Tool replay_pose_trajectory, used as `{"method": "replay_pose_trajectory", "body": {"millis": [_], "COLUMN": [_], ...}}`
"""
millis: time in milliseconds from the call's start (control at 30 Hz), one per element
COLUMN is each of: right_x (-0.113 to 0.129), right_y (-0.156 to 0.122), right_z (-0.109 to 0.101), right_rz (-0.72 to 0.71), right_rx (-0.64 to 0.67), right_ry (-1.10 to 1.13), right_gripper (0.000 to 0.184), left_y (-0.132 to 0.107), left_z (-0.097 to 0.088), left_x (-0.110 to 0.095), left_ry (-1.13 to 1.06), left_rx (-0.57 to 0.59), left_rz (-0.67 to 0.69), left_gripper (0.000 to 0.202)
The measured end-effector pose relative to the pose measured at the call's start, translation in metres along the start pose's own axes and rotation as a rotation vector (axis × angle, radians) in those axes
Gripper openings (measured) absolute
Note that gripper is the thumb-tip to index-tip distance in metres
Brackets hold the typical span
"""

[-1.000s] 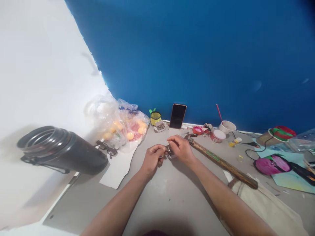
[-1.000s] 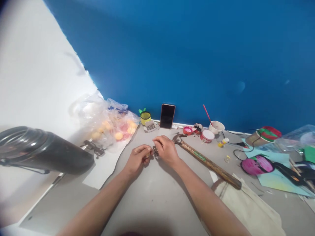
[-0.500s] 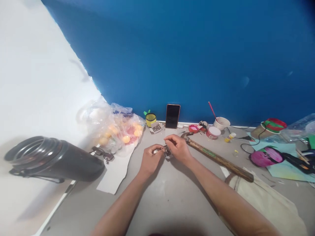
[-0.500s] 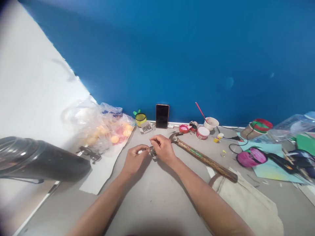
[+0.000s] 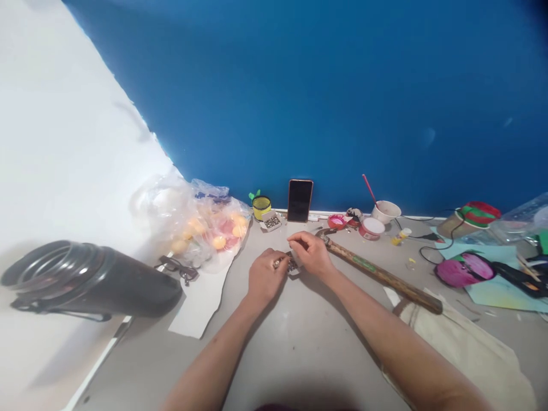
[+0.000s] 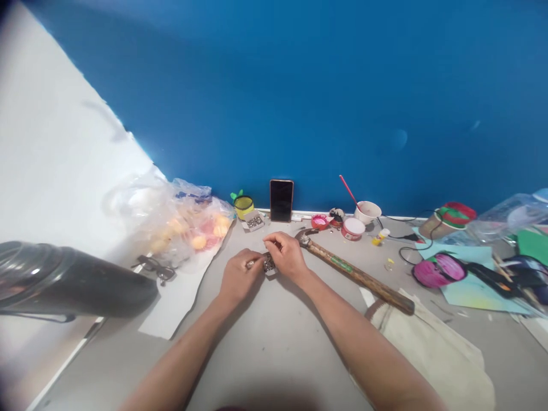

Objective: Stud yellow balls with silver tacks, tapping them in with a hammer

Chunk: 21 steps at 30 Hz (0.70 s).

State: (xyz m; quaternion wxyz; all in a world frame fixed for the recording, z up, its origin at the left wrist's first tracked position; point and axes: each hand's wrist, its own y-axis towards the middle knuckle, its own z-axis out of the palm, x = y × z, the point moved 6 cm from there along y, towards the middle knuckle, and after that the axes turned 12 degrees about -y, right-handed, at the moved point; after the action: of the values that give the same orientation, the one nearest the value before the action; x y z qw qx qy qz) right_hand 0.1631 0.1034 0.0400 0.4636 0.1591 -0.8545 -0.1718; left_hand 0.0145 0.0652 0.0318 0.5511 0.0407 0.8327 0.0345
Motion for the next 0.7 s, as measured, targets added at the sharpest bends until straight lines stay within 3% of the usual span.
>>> {"method": "replay_pose_trajectory", "body": {"millis": [133, 267, 500, 700], "right_x": [0.009, 0.023, 0.028, 0.019], "right_y": [-0.007, -0.014, -0.014, -0.007], "right_z": [0.004, 0.004, 0.004, 0.012], "right_rz": [-0.077, -0.158, -0.091, -0.017], "right_rx": [-0.033, -0.057, -0.005, 0.212], "right_ry": [-0.012, -0.027, 0.038, 0.177], "right_gripper": [0.015, 0.016, 0.018, 0.017], "left_y": [0.001, -0.002, -0.005, -0.004], "left_z": [0.002, 0.006, 0.002, -0.002], "left_x": [0.004, 0.012, 0.014, 0.017], "left_ry": [-0.434, -0.651, -0.681, -0.756], "left_rx": [0.032, 0.039, 0.008, -0.023], "left_rz": [-0.12, -0.23, -0.247, -0.258], "left_gripper": [0.025, 0.034, 0.03, 0.025]}}
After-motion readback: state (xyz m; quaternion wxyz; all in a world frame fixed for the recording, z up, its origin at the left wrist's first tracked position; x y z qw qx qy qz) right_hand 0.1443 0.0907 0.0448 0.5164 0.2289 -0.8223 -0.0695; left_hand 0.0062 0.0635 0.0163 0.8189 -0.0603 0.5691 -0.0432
